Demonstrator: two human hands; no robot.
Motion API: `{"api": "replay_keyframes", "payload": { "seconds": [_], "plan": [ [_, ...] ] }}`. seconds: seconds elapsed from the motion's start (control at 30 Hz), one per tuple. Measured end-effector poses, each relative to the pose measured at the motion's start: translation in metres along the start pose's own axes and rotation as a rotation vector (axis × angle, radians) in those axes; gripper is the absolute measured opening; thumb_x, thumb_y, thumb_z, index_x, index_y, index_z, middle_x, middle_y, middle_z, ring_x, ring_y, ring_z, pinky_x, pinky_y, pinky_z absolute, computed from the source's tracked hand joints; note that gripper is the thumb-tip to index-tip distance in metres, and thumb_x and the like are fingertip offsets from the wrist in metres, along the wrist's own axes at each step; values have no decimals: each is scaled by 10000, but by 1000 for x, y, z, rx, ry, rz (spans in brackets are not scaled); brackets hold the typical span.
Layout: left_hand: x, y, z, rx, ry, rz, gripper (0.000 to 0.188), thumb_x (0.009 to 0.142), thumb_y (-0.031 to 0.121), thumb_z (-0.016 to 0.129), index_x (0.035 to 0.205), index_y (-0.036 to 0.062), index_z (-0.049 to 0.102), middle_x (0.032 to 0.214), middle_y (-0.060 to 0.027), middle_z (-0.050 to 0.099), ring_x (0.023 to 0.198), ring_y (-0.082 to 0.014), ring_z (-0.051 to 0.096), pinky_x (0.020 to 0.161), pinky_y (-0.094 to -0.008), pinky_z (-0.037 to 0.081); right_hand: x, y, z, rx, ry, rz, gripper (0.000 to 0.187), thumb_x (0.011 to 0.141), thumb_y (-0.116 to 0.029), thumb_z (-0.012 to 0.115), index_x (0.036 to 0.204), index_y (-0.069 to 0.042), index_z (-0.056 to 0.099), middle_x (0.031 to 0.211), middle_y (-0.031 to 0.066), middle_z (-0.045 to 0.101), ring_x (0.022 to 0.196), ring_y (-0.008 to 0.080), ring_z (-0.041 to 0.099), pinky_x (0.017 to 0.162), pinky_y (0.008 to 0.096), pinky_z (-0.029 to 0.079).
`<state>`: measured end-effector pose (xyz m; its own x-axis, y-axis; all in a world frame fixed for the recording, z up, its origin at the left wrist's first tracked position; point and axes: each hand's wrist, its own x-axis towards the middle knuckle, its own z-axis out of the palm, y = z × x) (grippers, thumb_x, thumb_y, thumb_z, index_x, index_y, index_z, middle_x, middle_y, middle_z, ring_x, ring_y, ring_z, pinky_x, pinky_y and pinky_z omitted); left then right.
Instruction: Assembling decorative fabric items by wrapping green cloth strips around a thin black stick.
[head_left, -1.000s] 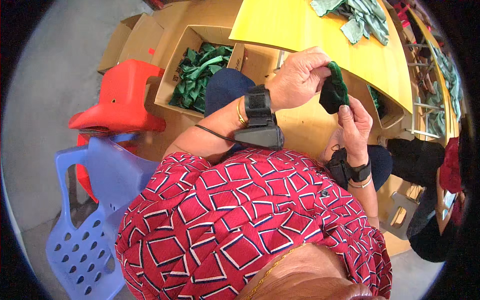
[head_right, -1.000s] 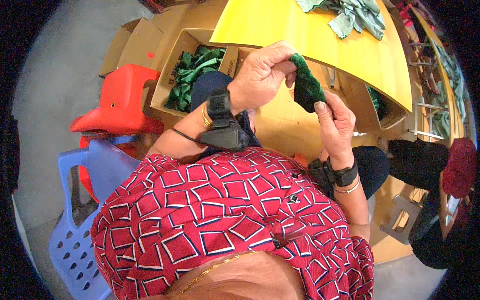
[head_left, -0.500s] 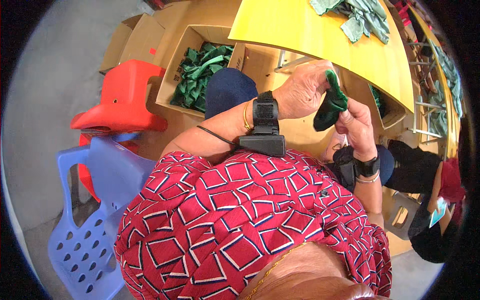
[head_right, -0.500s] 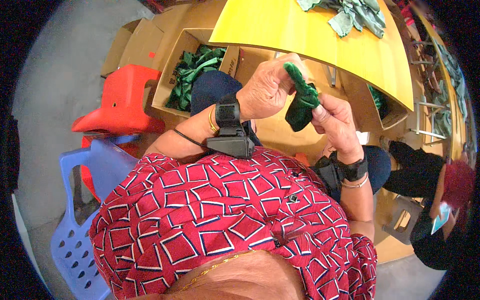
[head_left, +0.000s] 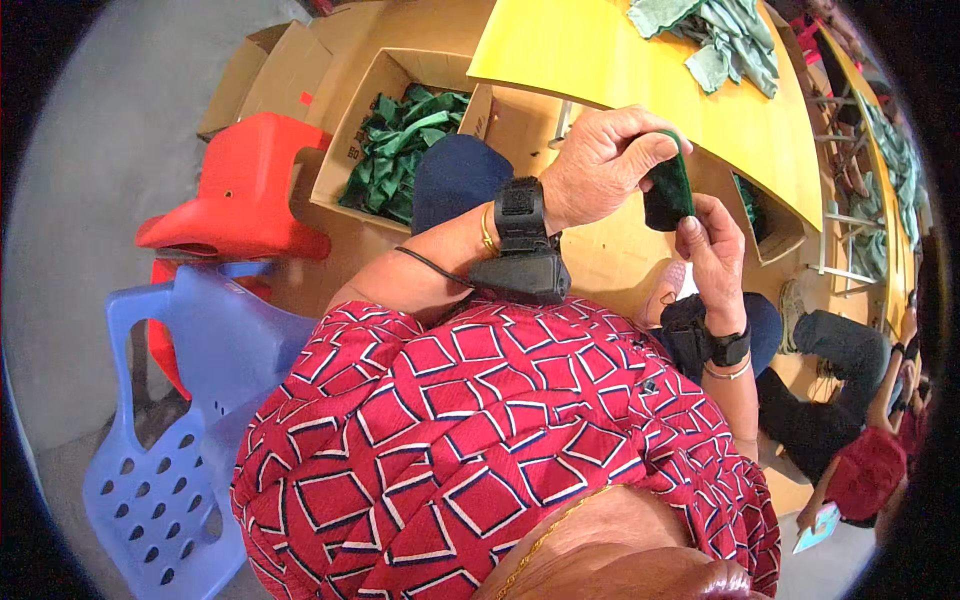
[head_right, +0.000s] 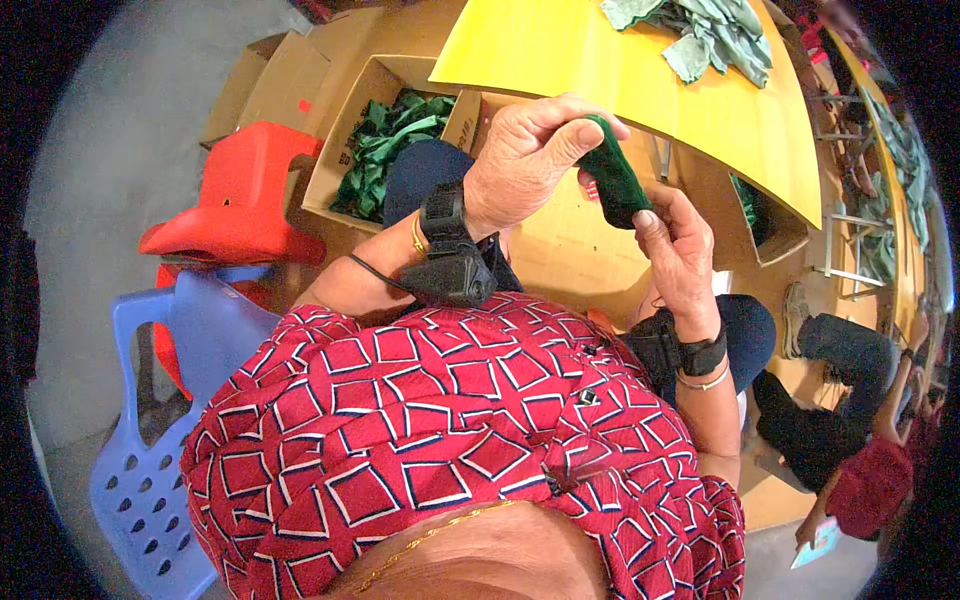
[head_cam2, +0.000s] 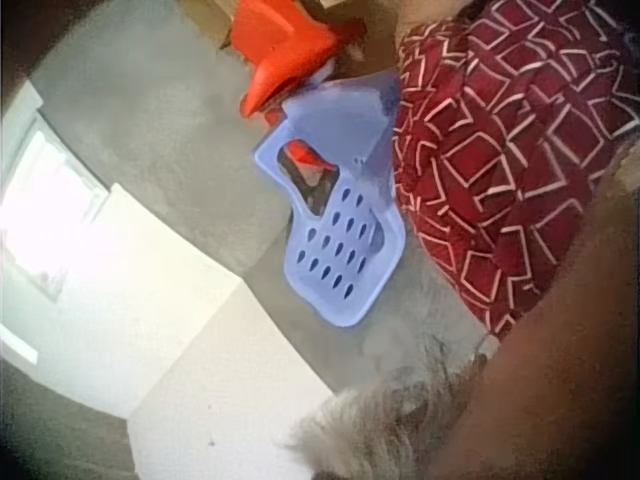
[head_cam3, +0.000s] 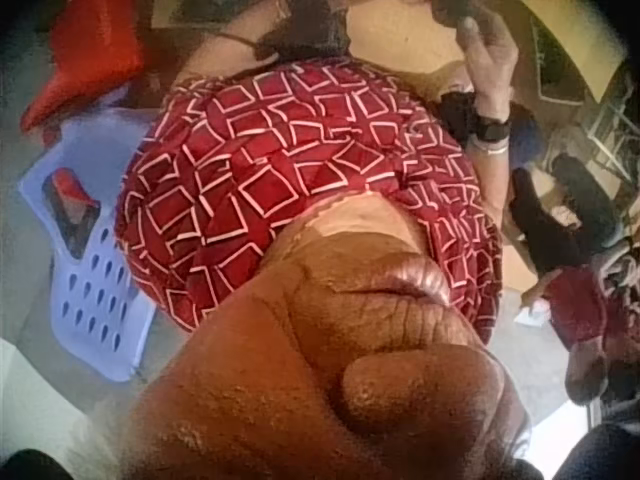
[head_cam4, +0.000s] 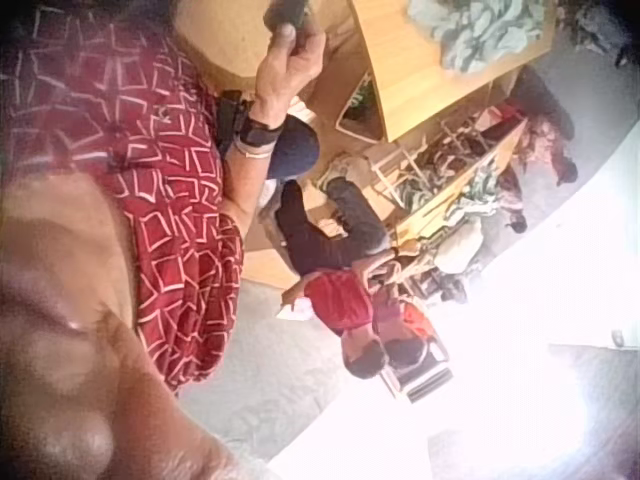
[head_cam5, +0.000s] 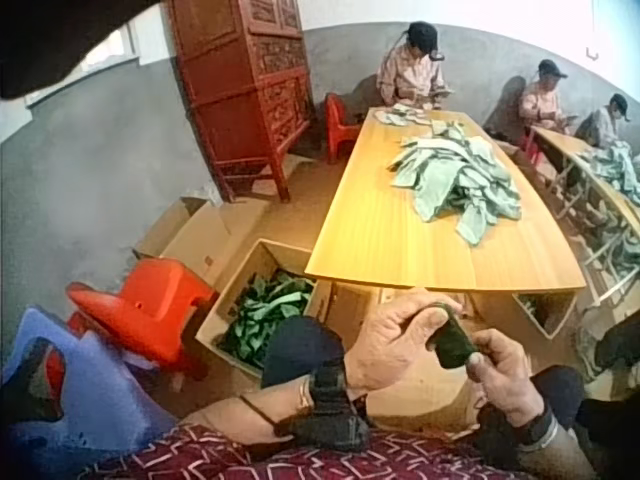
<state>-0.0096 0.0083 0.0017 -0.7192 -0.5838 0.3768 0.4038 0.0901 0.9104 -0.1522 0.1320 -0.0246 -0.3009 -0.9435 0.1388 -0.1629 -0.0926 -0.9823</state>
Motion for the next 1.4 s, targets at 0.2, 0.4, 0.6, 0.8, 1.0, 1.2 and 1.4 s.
{"api": "replay_keyframes", "payload": {
  "seconds": [0.2, 0.4, 0.6, 0.8, 1.0, 1.2, 1.4],
  "plan": [
    [5, -7, 3, 191, 108, 289, 157, 854, 122, 497, 928, 11, 579, 687, -3, 550, 564, -56, 496, 502, -177, 410, -8, 4, 9, 130, 5, 65, 162, 866, -192, 486, 862, -32, 513, 596, -67, 405, 509, 17, 333, 449, 160, 269],
    [0, -4, 15, -1, 100, 118, 155, 860, 118, 487, 936, 24, 584, 679, 25, 524, 584, -21, 446, 494, -157, 364, -12, -6, 18, 531, -64, 258, 158, 852, -230, 508, 858, -73, 532, 582, -76, 404, 452, 15, 301, 402, 152, 225],
    [-4, 5, 18, 39, 93, 119, 196, 872, 184, 480, 939, 34, 588, 683, 27, 525, 586, -17, 435, 504, -160, 362, -17, -7, 24, 661, -37, 343, 184, 831, -219, 535, 921, -61, 560, 574, -57, 462, 407, 20, 299, 367, 161, 221],
    [2, -5, 21, 142, 113, 330, 204, 879, 197, 465, 910, 35, 585, 650, 25, 516, 563, -26, 439, 472, -177, 363, -15, -6, 20, 749, -165, 254, 220, 844, -181, 508, 976, -9, 547, 674, 3, 570, 445, 35, 446, 386, 150, 331],
    [3, 3, 16, 153, 86, 254, 220, 887, 215, 448, 872, 28, 563, 645, 23, 505, 540, -26, 431, 463, -174, 350, -5, -19, 18, 377, -31, 84, 217, 866, -192, 474, 972, -14, 539, 667, -25, 525, 467, 26, 424, 410, 152, 321],
    [12, 15, 13, 141, 158, 399, 214, 880, 220, 465, 924, 34, 561, 704, 27, 519, 624, -22, 448, 554, -168, 379, -7, -24, 14, 293, 19, 42, 308, 871, -215, 477, 1127, -44, 485, 628, -66, 436, 507, 0, 348, 435, 143, 261],
    [8, 17, 18, 102, 124, 309, 144, 852, 150, 515, 932, 39, 561, 709, 30, 525, 622, -20, 454, 543, -164, 385, -7, -18, 9, 191, -6, -10, 370, 846, -206, 523, 1169, -34, 469, 623, -66, 433, 499, 12, 324, 434, 151, 255]
  ]
}}
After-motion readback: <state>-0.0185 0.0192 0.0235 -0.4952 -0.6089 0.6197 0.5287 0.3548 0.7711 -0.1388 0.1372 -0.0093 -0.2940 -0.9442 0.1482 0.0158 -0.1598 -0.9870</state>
